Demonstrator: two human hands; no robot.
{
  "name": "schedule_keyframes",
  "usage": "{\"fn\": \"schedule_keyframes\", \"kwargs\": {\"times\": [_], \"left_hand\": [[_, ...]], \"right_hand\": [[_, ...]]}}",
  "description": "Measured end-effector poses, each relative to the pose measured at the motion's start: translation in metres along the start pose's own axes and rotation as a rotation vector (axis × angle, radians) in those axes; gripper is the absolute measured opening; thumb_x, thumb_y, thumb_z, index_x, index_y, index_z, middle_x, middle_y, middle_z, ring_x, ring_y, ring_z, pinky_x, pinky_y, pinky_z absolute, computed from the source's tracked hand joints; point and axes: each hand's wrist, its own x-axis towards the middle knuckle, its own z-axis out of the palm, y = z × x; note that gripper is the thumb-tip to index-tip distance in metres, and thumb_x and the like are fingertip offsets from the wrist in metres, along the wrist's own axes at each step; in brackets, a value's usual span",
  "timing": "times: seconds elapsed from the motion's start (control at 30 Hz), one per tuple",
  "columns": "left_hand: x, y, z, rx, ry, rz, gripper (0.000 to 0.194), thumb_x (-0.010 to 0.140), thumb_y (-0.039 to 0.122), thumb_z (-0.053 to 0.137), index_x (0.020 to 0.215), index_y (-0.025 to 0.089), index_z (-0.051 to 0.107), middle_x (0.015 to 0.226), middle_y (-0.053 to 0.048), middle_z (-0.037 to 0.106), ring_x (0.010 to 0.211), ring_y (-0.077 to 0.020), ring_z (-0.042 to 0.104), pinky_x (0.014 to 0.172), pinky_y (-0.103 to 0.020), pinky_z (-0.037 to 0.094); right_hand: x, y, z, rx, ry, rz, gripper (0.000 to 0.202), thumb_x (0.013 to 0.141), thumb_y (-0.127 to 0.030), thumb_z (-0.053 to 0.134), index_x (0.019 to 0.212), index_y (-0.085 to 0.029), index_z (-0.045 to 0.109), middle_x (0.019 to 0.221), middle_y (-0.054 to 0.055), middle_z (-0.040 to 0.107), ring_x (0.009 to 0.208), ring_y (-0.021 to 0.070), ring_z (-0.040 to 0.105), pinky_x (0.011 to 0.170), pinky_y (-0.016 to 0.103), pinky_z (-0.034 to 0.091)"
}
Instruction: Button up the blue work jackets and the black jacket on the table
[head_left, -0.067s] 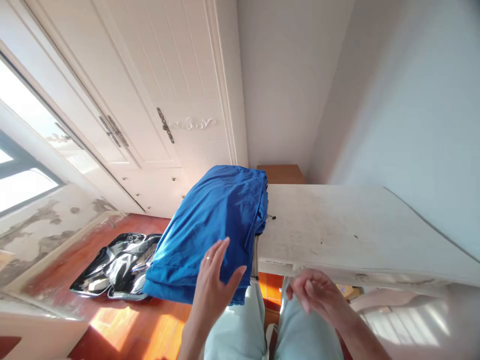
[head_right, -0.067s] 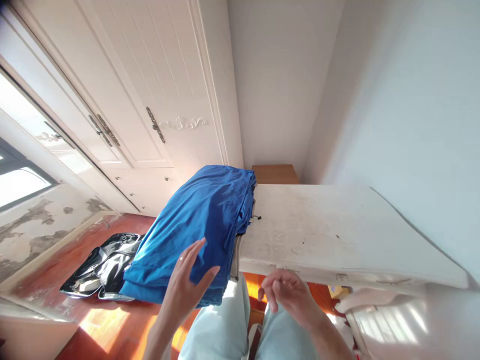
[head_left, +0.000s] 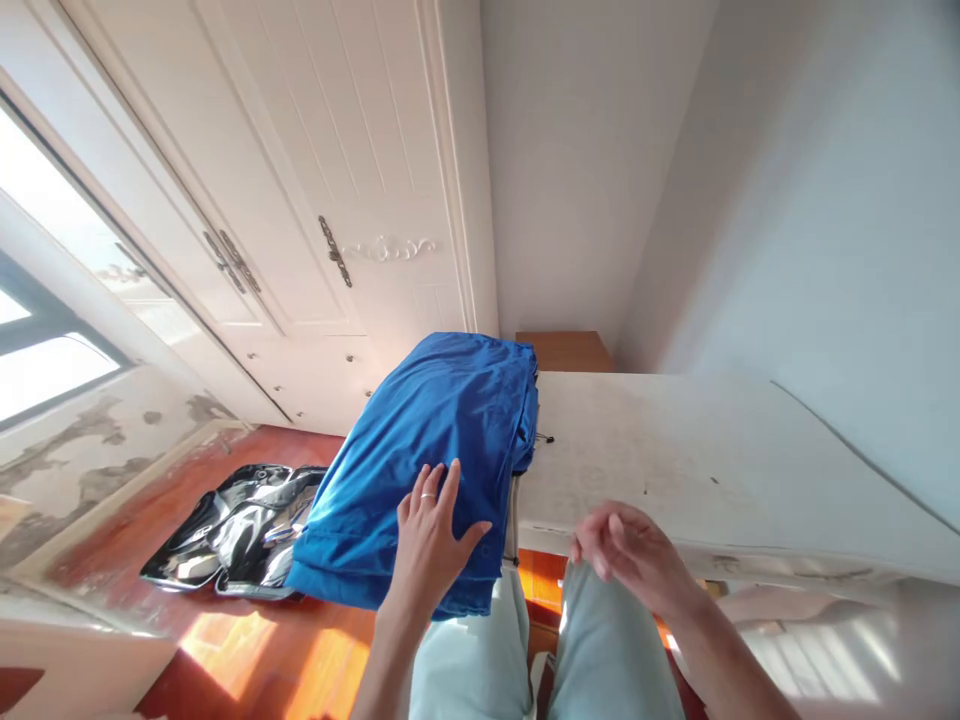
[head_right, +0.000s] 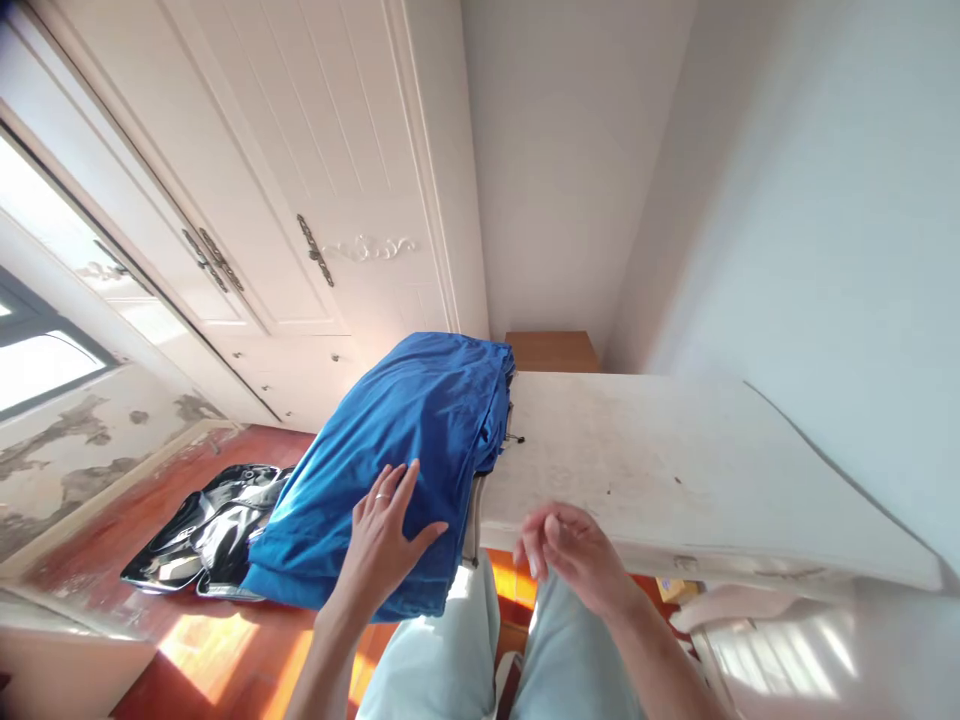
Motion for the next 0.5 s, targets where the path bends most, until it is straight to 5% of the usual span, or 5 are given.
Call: {"fn": "schedule_keyframes", "kwargs": {"times": [0.13, 0.3, 0.4, 0.5], "left_hand": [[0.025, 0.001, 0.007, -0.012, -0.074, 0.034, 0.021, 0.09, 0.032, 0.063, 0.1, 0.023, 0.079, 0.106, -0.011, 0.073, 0.106, -0.0291, 0.062, 0.093, -0.042, 0.046], [0.032, 0.012, -0.026, -0.62, 0.271, -0.101, 0.036, 0.09, 0.04, 0.063, 0.061, 0.019, 0.056, 0.062, 0.003, 0.047, 0.06, -0.0123, 0.043, 0.058, -0.025, 0.037], [0.054, 0.027, -0.057, -0.863, 0.559, -0.147, 0.045, 0.088, 0.042, 0.068, 0.059, 0.019, 0.042, 0.058, 0.006, 0.029, 0.056, -0.0086, 0.027, 0.05, -0.024, 0.025], [0.093, 0.056, -0.091, -1.023, 0.774, -0.035, 0.047, 0.087, 0.041, 0.071, 0.059, 0.019, 0.041, 0.058, 0.007, 0.027, 0.054, -0.0069, 0.026, 0.049, -0.021, 0.026]], "right_hand": [[0.095, -0.04, 0.01, -0.203, 0.0, -0.146, 0.054, 0.086, -0.065, 0.063, 0.098, -0.014, 0.074, 0.077, 0.008, 0.07, 0.071, 0.0191, 0.065, 0.075, 0.039, 0.053], [0.217, -0.039, 0.005, -0.612, 0.358, -0.243, 0.059, 0.069, -0.056, 0.081, 0.11, -0.017, 0.068, 0.115, 0.013, 0.068, 0.106, 0.0275, 0.063, 0.1, 0.048, 0.048], [0.24, -0.022, 0.0, -0.636, 0.472, -0.265, 0.066, 0.07, -0.055, 0.08, 0.12, -0.016, 0.062, 0.122, 0.016, 0.063, 0.111, 0.0295, 0.06, 0.104, 0.051, 0.045], [0.23, -0.014, 0.001, -0.625, 0.465, -0.242, 0.064, 0.08, -0.063, 0.068, 0.121, -0.014, 0.061, 0.107, 0.015, 0.068, 0.097, 0.0276, 0.065, 0.089, 0.045, 0.055]]}}
